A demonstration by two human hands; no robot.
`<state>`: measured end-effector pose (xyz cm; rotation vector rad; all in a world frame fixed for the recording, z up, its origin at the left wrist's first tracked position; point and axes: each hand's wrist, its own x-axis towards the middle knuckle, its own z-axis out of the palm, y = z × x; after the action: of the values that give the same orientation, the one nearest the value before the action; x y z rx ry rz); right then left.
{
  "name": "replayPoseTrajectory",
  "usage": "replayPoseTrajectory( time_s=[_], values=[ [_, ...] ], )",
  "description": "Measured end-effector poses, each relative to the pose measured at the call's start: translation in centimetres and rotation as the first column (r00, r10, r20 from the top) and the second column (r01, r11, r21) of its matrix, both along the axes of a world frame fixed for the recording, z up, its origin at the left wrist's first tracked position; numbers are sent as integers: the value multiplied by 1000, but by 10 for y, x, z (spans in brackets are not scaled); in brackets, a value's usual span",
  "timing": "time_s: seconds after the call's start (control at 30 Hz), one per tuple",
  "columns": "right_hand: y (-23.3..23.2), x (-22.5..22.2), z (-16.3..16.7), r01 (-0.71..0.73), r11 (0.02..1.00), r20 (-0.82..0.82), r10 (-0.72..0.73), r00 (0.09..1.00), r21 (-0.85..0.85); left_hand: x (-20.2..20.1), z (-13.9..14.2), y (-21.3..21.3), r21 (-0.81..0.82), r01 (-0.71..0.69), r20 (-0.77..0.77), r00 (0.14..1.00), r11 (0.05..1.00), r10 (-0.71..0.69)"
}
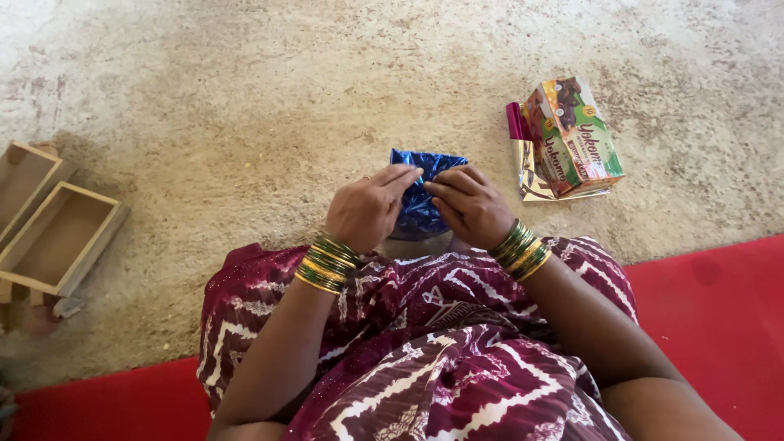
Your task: The person wraps a small rectangular item in blue foil paper while sitting on the floor. They fold the paper edges, apply clear adhesive tape to seal the seams, and use scissors to trim excess tape. The wrapped item is held and adjusted throughout the process.
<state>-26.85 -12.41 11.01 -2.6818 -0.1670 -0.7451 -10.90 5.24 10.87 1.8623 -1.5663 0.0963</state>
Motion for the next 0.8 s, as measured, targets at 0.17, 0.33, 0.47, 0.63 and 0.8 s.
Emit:
replayPoseTrajectory(
  time_s=[0.17, 0.33, 0.47, 0.63, 0.8],
  values=[
    [-1, 9, -8, 105, 994, 94, -103, 990, -13, 0, 3, -2, 272, 23, -145, 989, 962, 17],
    [3, 8, -7, 145, 979, 75, -157, 985, 142, -4, -1, 0, 27, -65, -191, 979, 998, 69],
    [2, 10, 3, 154, 954, -3, -159, 987, 258, -10, -2, -3, 50, -152, -271, 949, 987, 160],
    [2, 3, 13, 188, 949, -12, -191, 982, 254, -11, -3, -5, 0, -162, -253, 955, 987, 157],
    [16, 0, 7, 198, 956, 8, -201, 980, -217, -10, -3, -6, 25, -182, -252, 950, 983, 182]
  ],
)
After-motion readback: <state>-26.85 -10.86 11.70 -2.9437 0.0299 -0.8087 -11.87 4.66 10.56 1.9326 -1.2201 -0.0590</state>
